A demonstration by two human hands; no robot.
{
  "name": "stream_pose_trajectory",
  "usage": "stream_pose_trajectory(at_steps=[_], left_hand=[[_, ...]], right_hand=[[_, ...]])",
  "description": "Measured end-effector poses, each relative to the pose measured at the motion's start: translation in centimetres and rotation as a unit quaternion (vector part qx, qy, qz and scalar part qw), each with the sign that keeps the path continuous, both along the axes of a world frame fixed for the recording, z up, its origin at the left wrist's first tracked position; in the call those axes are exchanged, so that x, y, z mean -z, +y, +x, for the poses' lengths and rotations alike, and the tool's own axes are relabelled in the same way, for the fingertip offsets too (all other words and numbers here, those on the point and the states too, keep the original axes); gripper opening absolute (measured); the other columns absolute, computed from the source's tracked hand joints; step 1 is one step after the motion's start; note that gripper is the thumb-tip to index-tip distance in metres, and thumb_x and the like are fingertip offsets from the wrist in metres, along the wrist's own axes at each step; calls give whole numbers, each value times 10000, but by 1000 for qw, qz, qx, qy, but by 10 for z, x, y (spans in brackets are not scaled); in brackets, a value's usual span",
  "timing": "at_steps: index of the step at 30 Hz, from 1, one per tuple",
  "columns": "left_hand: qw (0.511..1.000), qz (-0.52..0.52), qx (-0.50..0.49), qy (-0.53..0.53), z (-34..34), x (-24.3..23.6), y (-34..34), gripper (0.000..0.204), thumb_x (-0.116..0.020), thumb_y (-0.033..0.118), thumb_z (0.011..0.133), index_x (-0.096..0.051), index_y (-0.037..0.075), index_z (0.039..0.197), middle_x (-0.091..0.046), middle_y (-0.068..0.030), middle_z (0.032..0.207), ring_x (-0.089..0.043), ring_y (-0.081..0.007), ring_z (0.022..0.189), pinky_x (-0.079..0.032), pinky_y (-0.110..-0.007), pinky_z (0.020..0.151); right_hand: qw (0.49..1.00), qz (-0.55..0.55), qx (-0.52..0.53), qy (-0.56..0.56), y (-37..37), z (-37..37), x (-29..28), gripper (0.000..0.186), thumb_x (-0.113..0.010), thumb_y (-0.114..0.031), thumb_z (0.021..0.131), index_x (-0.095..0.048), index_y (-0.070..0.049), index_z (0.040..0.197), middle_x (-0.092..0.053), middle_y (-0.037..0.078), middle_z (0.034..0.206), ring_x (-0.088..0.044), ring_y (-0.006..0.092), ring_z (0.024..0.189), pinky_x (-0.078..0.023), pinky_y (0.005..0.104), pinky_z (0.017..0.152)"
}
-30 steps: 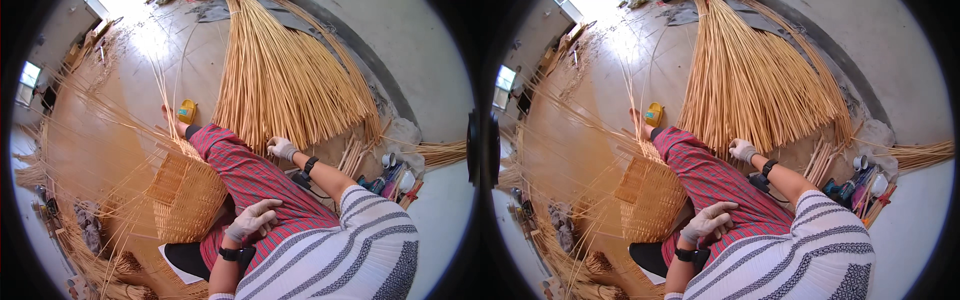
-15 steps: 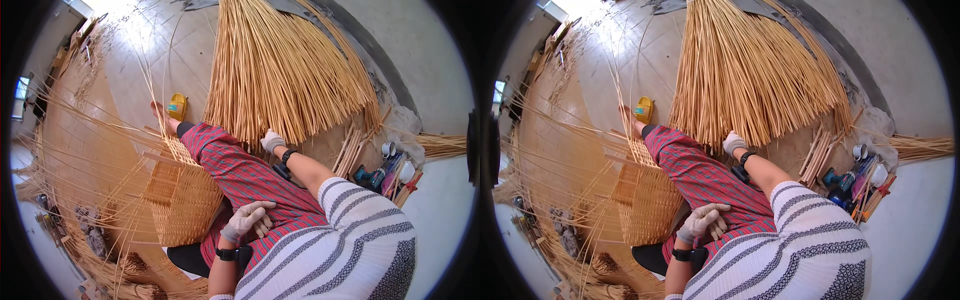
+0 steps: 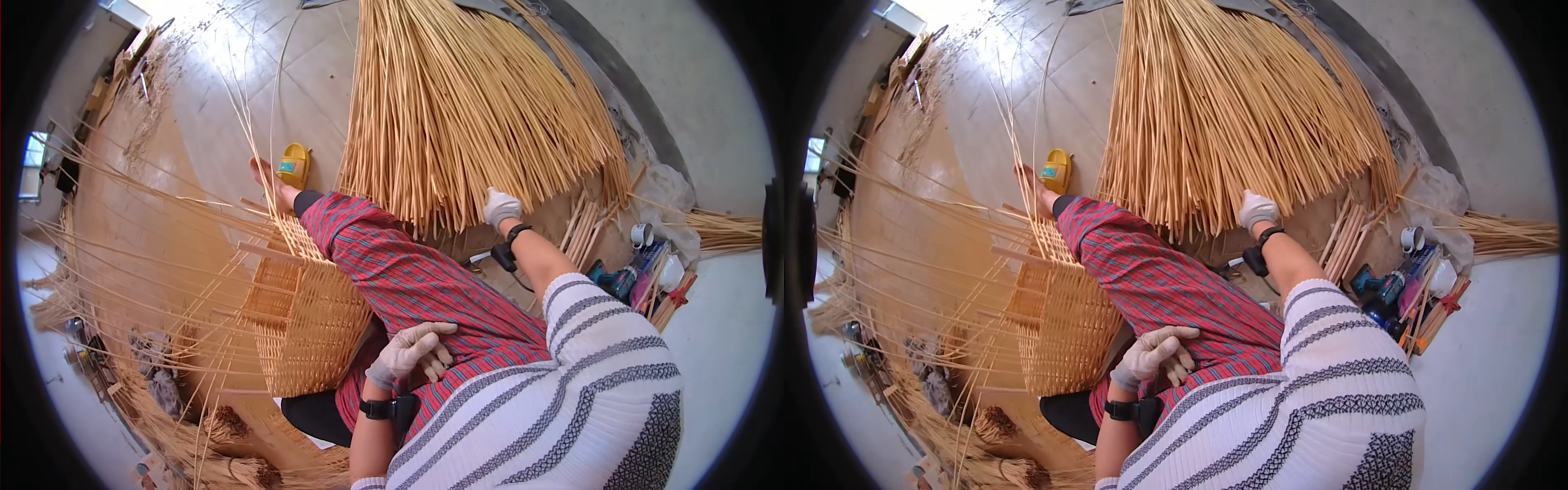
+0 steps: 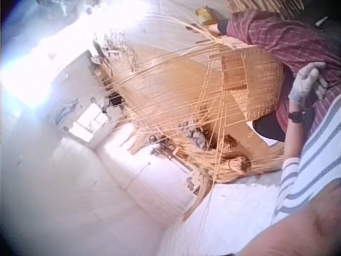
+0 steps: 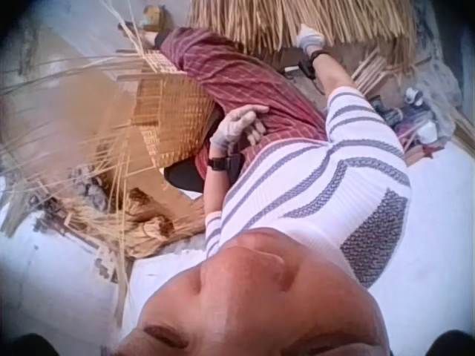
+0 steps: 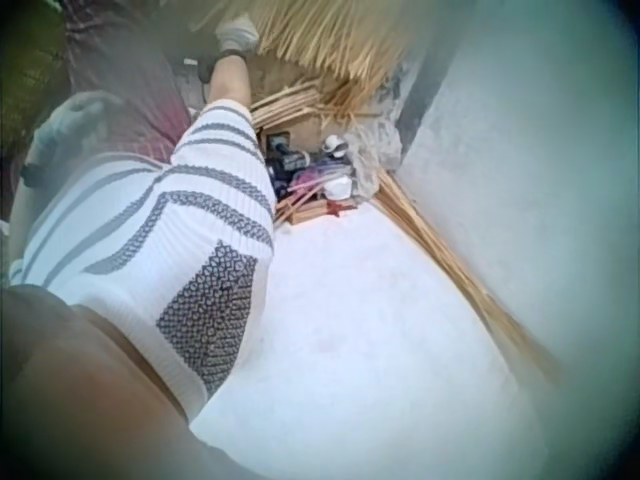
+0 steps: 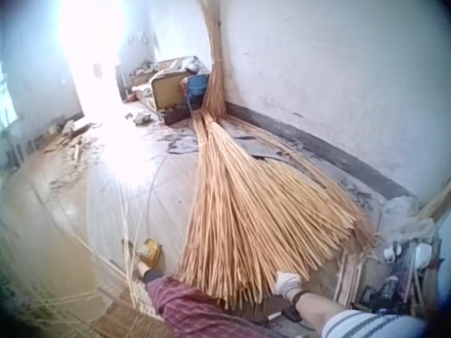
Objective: Weaving a wicker basket while sitting on the floor surrounded by materials.
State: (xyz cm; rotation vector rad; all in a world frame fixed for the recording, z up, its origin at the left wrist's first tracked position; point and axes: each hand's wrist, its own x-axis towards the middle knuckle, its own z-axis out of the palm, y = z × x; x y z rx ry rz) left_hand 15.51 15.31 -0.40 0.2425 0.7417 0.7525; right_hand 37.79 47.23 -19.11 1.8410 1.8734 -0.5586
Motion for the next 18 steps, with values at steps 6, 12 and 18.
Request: stream_pose_trajectory(at_steps=[6, 12, 18], left_hand=[[1000, 13, 15, -19, -3, 3, 3, 496, -509, 320, 1083, -492, -10, 1452, -737, -140, 941, -740, -192, 739, -616, -287, 629], [1000, 11, 17, -4, -5, -3, 4, 496, -498, 319, 1086, -486, -6, 1461, -731, -143, 941, -733, -192, 736, -616, -291, 649], [1000, 15, 20, -3, -4, -1, 4, 494, -494, 314, 1088, -487, -7, 1464, -730, -141, 947, -725, -188, 712, -616, -291, 657]], right_hand=[[992, -81, -10, 95, 20, 16, 23, 476, -608, -201, 844, -639, -119, 1311, -690, 182, 1266, -682, 351, 1135, -547, 456, 952], [933, -182, 99, 294, -10, -47, 24, 395, -605, -188, 809, -682, -33, 1164, -734, 247, 1039, -736, 358, 931, -597, 448, 781], [988, -70, 28, 135, -34, -85, 47, 461, -568, -193, 873, -601, 42, 1268, -703, 289, 1153, -681, 422, 1119, -542, 508, 958]])
